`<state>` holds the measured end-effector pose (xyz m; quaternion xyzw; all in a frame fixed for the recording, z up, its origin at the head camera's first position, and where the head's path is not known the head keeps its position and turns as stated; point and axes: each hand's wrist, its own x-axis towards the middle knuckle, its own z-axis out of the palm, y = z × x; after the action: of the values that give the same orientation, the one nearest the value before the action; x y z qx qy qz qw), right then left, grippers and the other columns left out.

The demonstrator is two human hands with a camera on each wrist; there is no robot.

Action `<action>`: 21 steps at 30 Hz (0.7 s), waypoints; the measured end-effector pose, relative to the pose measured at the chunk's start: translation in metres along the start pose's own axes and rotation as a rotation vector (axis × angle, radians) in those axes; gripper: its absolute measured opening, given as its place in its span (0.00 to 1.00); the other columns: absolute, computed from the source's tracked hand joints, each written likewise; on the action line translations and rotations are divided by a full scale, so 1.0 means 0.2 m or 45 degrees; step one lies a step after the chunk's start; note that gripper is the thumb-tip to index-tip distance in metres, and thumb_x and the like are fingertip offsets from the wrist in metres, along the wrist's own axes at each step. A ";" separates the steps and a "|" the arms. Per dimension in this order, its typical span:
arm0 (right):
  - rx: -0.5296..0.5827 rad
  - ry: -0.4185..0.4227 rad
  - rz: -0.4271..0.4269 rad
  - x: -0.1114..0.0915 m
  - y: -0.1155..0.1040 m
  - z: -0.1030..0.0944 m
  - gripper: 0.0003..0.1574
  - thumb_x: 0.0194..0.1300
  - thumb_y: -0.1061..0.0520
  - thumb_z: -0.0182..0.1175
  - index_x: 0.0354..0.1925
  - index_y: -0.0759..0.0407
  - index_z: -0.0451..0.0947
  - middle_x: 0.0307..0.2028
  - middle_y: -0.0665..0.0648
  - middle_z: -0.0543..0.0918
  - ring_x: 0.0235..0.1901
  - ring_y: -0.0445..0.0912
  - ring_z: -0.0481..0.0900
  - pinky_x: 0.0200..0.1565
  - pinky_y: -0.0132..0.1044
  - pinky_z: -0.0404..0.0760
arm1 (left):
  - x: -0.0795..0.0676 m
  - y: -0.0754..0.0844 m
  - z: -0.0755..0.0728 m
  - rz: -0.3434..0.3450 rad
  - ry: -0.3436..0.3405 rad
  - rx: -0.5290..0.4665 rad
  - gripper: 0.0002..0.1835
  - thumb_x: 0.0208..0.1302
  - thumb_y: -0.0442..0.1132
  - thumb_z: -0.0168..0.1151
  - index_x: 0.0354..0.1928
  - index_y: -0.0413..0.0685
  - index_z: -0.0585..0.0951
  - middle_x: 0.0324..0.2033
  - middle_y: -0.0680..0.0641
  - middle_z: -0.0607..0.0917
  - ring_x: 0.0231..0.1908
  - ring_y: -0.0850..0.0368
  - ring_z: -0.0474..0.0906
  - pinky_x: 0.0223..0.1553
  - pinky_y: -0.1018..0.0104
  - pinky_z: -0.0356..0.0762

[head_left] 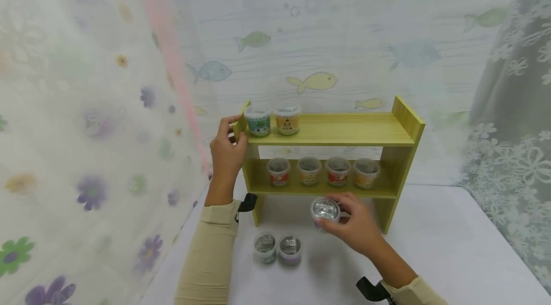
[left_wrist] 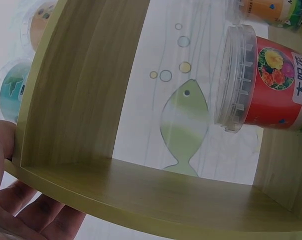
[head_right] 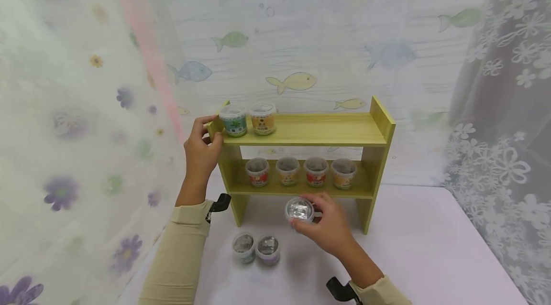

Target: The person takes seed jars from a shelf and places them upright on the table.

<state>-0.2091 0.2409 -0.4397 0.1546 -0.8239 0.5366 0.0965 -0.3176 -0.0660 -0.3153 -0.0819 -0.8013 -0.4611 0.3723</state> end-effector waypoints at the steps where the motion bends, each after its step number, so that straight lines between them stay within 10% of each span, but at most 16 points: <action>1: 0.017 -0.006 0.014 -0.01 0.02 0.01 0.38 0.53 0.46 0.81 0.62 0.44 0.81 0.54 0.53 0.79 0.50 0.50 0.84 0.45 0.35 0.87 | 0.00 0.00 0.00 -0.004 -0.002 -0.001 0.22 0.71 0.37 0.57 0.64 0.62 0.77 0.52 0.38 0.87 0.42 0.42 0.91 0.36 0.49 0.88; 21: 0.109 -0.020 0.109 -0.14 0.22 0.19 0.37 0.49 0.52 0.83 0.59 0.48 0.83 0.50 0.53 0.82 0.48 0.48 0.82 0.46 0.36 0.87 | 0.01 0.00 0.00 0.008 -0.001 -0.005 0.21 0.71 0.37 0.57 0.64 0.61 0.77 0.51 0.39 0.87 0.41 0.43 0.91 0.38 0.48 0.89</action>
<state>-0.1978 0.2271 -0.5017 0.1275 -0.8067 0.5738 0.0601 -0.3183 -0.0673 -0.3146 -0.0853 -0.8004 -0.4615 0.3731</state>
